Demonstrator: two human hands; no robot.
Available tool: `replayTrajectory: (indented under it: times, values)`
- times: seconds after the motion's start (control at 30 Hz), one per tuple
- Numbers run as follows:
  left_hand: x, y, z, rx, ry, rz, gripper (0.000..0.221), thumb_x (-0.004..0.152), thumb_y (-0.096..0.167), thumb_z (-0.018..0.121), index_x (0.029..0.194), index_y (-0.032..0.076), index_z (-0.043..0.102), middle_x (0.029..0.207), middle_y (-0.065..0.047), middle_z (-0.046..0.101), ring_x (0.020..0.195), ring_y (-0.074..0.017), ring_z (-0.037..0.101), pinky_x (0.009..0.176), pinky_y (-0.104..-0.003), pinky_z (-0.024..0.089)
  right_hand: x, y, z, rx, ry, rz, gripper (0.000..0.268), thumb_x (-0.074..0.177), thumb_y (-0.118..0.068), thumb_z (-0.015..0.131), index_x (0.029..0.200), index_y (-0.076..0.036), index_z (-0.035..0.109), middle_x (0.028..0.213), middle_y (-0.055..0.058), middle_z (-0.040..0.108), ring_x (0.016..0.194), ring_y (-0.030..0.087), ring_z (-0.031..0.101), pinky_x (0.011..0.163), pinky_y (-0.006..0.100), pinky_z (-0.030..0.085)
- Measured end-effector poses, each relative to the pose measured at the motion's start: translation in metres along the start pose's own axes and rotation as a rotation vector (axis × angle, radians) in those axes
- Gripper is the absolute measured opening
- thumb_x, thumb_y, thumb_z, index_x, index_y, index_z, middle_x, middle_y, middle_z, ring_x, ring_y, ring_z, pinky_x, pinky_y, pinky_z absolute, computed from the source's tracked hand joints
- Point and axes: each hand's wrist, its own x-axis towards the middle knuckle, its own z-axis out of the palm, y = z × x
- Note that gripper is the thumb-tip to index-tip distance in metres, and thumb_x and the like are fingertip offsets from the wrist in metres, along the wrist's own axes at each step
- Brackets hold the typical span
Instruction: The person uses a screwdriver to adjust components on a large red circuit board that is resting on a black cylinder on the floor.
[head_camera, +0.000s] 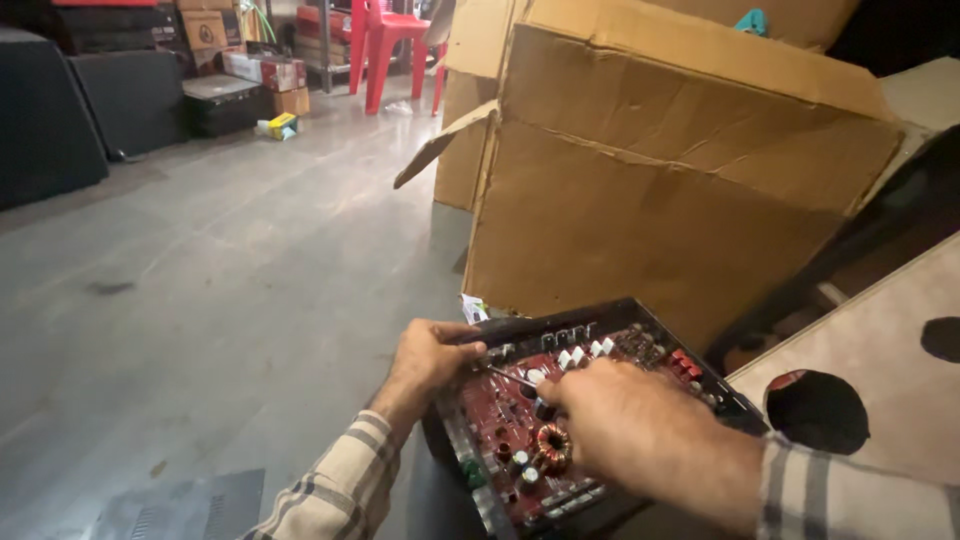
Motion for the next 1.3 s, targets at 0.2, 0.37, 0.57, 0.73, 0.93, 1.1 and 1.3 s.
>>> replayTrajectory:
  times: [0.2,0.37,0.57,0.73,0.93,1.1,1.3]
  values:
    - [-0.003,0.0,-0.005,0.108,0.003,0.024,0.034,0.08,0.013,0.082,0.114,0.008,0.08,0.09,-0.009,0.082,0.074,-0.0145,0.072,0.071,-0.03,0.059,-0.036,-0.017,0.013,-0.903,0.419,-0.416,0.039,0.106,-0.014,0.049,0.141,-0.001,0.059,0.071,0.012,0.065,0.057,0.022,0.064,0.042,0.036,0.054]
    - [0.002,-0.004,-0.01,0.373,-0.067,0.24,0.032,0.084,0.018,0.081,0.115,0.01,0.079,0.092,-0.012,0.081,0.078,-0.0141,0.077,0.076,-0.03,0.06,-0.036,-0.036,0.029,-0.99,0.617,-0.335,0.055,0.095,-0.009,0.057,0.149,0.0,0.056,0.063,0.009,0.063,0.049,0.016,0.062,0.032,0.029,0.051]
    - [-0.006,0.022,-0.015,0.708,0.056,1.31,0.058,0.06,-0.001,0.067,0.116,0.012,0.076,0.118,-0.015,0.078,0.101,-0.0372,0.072,0.077,-0.045,0.053,-0.043,-0.048,0.007,-0.52,0.504,-0.231,0.016,0.086,-0.029,0.066,0.09,-0.016,0.076,0.083,0.008,0.072,0.075,0.031,0.072,0.059,0.048,0.059]
    - [-0.024,0.064,-0.023,0.632,-0.527,0.948,0.048,0.075,-0.004,0.065,0.116,0.016,0.077,0.107,-0.011,0.078,0.097,-0.0308,0.074,0.085,-0.039,0.058,-0.06,-0.057,-0.01,-0.059,0.436,0.043,0.021,0.083,-0.027,0.069,0.1,-0.017,0.076,0.092,0.009,0.073,0.091,0.03,0.071,0.077,0.047,0.057]
    - [-0.05,0.099,-0.01,0.738,-0.66,0.817,0.037,0.077,0.005,0.073,0.111,0.019,0.078,0.093,-0.013,0.077,0.084,-0.0286,0.076,0.075,-0.039,0.058,-0.066,-0.059,0.004,-0.342,0.844,-0.22,0.024,0.074,-0.015,0.069,0.098,-0.014,0.073,0.098,0.007,0.064,0.092,0.028,0.066,0.071,0.043,0.055]
    - [-0.059,0.1,-0.003,0.814,-0.562,0.762,0.019,0.082,0.015,0.074,0.097,0.021,0.083,0.082,-0.012,0.076,0.074,-0.0276,0.075,0.068,-0.04,0.058,-0.062,-0.049,0.006,-0.274,0.773,-0.204,0.024,0.076,-0.018,0.069,0.1,-0.013,0.071,0.101,0.008,0.062,0.091,0.028,0.067,0.069,0.043,0.056]
    - [-0.054,0.1,-0.013,0.655,-0.562,1.007,0.015,0.08,0.019,0.077,0.094,0.019,0.082,0.084,-0.008,0.077,0.073,-0.0248,0.074,0.068,-0.037,0.058,-0.07,-0.034,-0.023,0.182,0.701,-0.065,0.041,0.089,-0.052,0.066,0.093,-0.012,0.074,0.093,0.014,0.07,0.087,0.037,0.071,0.075,0.052,0.055]
